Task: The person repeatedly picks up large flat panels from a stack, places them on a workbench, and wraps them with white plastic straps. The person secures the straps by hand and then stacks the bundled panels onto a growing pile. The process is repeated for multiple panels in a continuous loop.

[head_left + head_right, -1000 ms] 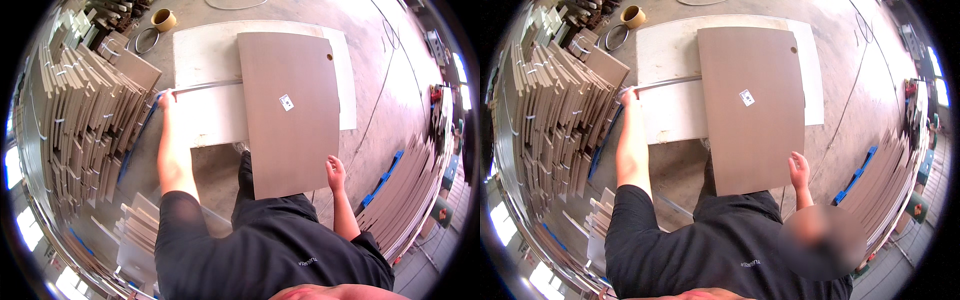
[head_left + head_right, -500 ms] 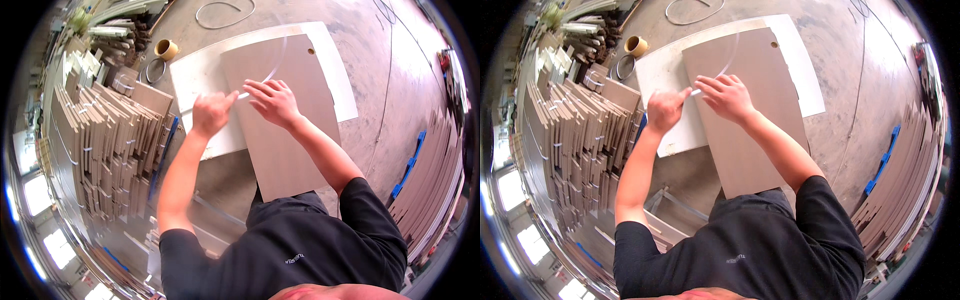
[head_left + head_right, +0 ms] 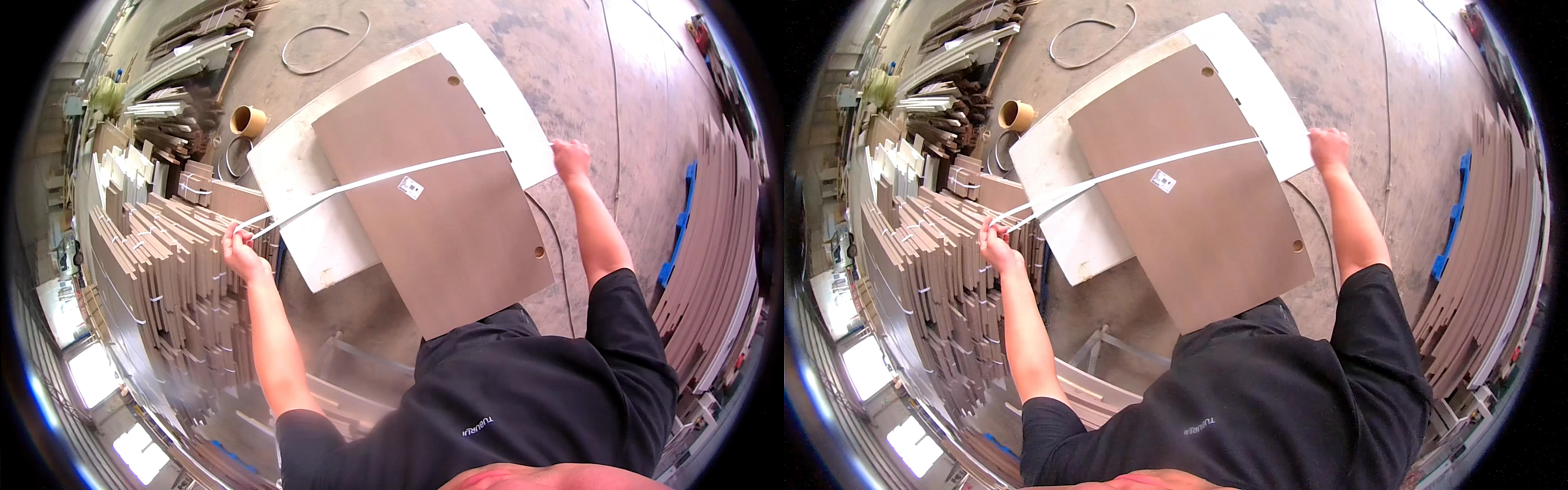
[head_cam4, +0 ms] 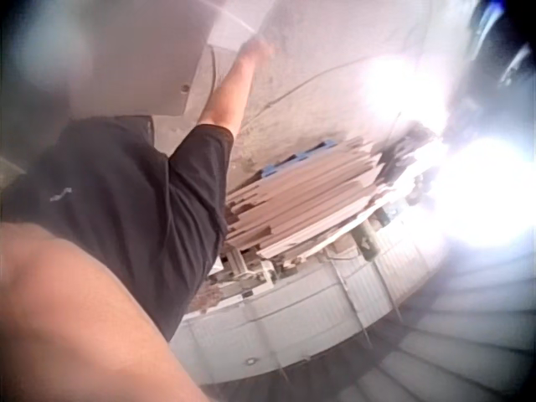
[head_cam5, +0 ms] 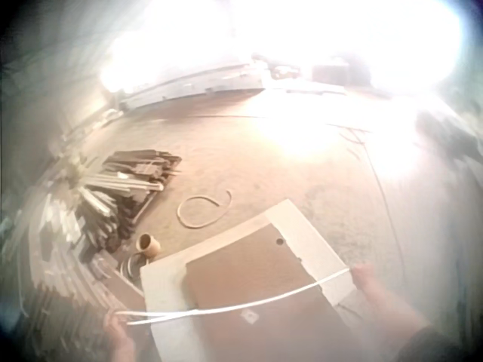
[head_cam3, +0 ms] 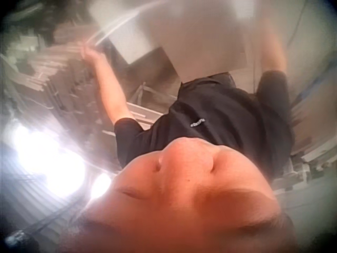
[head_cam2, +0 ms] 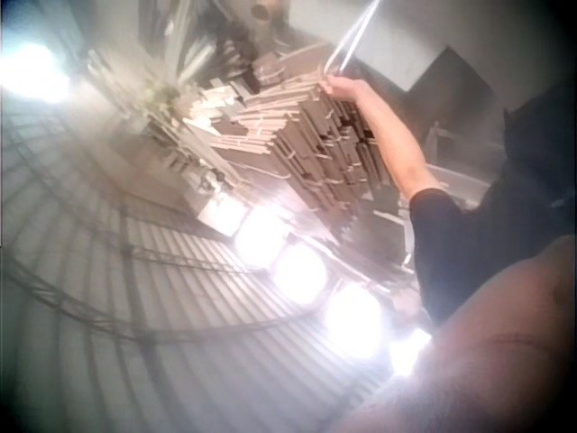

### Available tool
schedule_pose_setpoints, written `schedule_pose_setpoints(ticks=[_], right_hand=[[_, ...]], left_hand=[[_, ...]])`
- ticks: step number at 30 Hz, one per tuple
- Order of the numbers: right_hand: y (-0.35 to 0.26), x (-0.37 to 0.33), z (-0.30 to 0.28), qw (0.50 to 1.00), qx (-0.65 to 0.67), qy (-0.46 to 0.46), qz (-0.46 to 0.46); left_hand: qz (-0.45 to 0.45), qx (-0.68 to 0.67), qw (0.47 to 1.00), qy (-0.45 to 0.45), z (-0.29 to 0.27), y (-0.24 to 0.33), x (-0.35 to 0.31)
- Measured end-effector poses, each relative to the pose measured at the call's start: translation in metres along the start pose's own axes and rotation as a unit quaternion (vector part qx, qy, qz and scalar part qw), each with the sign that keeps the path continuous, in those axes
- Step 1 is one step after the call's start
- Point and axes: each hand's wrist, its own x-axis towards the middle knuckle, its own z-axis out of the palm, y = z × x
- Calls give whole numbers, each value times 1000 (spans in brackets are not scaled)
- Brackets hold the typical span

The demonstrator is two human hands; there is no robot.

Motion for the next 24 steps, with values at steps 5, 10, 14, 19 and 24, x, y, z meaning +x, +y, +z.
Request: schedule_pose_setpoints(ticks=[5,10,14,19,24], right_hand=[[21,44,-6,960,198,100,169],[-12,105,25,837,497,53,223],[-71,130,39,841,486,51,230],[-128,138,102,844,477,-28,243],[-145,133,99,808,535,-85,231]], left_hand=[[-38,-30,999,19,17,12,-12],[-6,-26,999,-37,45,43,-26],[23,-22,997,-63,50,57,-36],[50,-13,995,-87,60,62,-45],[71,32,991,-105,53,47,-50]])
